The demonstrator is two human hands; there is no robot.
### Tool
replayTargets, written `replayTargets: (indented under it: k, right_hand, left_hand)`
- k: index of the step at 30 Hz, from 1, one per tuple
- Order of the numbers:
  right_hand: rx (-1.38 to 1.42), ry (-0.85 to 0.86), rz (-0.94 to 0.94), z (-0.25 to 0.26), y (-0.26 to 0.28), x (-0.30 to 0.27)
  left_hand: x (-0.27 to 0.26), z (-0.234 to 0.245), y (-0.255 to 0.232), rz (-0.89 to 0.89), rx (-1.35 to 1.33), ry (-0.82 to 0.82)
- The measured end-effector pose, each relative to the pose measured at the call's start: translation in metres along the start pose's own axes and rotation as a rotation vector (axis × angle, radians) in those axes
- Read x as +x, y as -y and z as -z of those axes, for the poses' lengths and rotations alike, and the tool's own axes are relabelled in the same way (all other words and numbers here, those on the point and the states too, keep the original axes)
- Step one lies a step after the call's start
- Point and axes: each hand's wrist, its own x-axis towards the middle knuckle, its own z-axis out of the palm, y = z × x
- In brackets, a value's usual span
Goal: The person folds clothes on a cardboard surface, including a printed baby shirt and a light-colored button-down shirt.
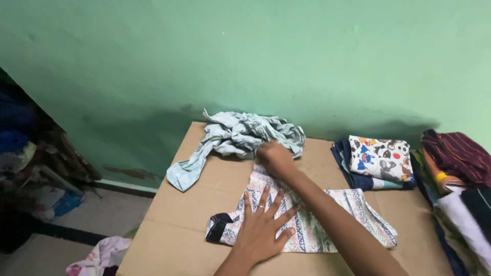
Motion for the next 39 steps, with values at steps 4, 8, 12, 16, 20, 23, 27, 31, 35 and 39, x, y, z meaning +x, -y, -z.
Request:
replayTargets:
  k: [4,8,12,16,20,23,27,31,35,39]
  right_hand:
    - [-0.352,-0.087,0.405,0.015,0.019,0.004]
    - [0.222,0.274,-0.071,0.046,0.054,-0.039]
    - [0.248,0.551,0.2,0.053,0.06,-0.084]
    - [0.094,0.677,0.291,0.042,0.043,-0.087]
    - [-0.065,0.656,0.314,0.024,0.028,-0.073]
    - [-0.168,0.567,0.268,0.014,0.015,-0.045]
    - [-0.153,0.566,0.316,0.003,-0.011,-0.024]
    - [-0.224,0.644,0.175,-0.003,-0.023,0.0]
    - [-0.14,0.614,0.208,-0.003,-0.031,-0.004]
    - [-0.209,0.439,0.32,-0.008,-0.029,-0.014]
  left_hand:
    - [0.002,-0.002,0.003,0.029,-0.023,0.055]
    - [-0.002,-0.014,0.005,-0.028,-0.049,-0.076]
    - [-0.013,-0.02,-0.001,0.043,-0.158,0.14]
    - [-0.012,-0.012,-0.01,0.142,-0.131,0.231]
    - [-0.008,-0.009,-0.01,0.086,-0.136,0.13]
    - [-0.007,-0.014,-0.006,0.111,-0.176,0.157]
    - [-0.007,-0.026,-0.007,0.011,-0.104,0.021]
    - [-0.01,-0.009,-0.008,0.04,-0.16,0.063]
    - [-0.01,0.003,-0.014,0.015,-0.103,0.059]
    - [-0.009,0.009,-0.021,0.033,-0.102,0.087]
